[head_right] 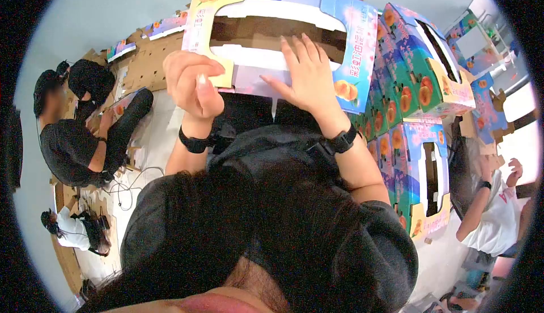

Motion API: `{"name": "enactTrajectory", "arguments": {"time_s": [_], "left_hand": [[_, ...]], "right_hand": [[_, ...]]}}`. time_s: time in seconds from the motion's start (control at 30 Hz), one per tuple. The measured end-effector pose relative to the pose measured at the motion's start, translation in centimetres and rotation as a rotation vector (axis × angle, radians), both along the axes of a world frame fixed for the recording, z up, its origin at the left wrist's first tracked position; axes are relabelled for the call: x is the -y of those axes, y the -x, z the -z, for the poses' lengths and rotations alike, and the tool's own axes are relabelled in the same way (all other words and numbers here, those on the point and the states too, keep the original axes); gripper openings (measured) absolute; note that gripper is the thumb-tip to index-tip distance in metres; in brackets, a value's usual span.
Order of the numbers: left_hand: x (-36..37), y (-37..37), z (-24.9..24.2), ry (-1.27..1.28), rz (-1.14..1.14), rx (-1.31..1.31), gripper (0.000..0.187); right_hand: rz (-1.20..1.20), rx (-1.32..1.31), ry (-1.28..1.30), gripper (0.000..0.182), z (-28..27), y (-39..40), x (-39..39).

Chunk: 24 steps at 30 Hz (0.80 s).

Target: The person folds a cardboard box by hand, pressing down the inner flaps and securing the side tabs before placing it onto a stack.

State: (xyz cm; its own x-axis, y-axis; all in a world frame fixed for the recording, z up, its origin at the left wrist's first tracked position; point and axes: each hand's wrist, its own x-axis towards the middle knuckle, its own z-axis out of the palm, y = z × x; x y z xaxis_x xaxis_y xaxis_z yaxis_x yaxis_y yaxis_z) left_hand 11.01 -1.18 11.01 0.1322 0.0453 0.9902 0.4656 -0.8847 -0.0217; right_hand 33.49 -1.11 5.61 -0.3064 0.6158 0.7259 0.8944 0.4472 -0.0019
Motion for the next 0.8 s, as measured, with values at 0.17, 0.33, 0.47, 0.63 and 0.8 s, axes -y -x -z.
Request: {"name": "enactTrajectory", "arguments": {"time_s": [0.17, 0.33, 0.47, 0.63, 0.8], "left_hand": [[-5.6, -2.4, 4.7, 0.104, 0.148, -0.217, 0.027], [-1.9, -2.9, 0.9, 0.167, 0.310, -0.121, 0.041], [-3.5, -2.7, 3.4, 0.232, 0.292, -0.124, 0.034], [-5.1, -2.3, 4.3, 0.359, 0.309, -0.069, 0.019], [-1.3, -0.2, 2.0, 0.260, 0.248, 0.110, 0.039]], "right_hand": [[-0.033, -0.001, 0.071, 0.044, 0.1, 0.0, -0.3], [-0.067, -0.005, 0.061, 0.040, 0.3, -0.6, -0.7], [-0.089, -0.009, 0.053, 0.039, 0.9, -0.5, -0.1], [-0.044, -0.015, 0.034, 0.041, 0.7, 0.4, 0.3], [-0.063, -0.008, 0.097, 0.050, -0.1, 0.2, 1.4]]}}
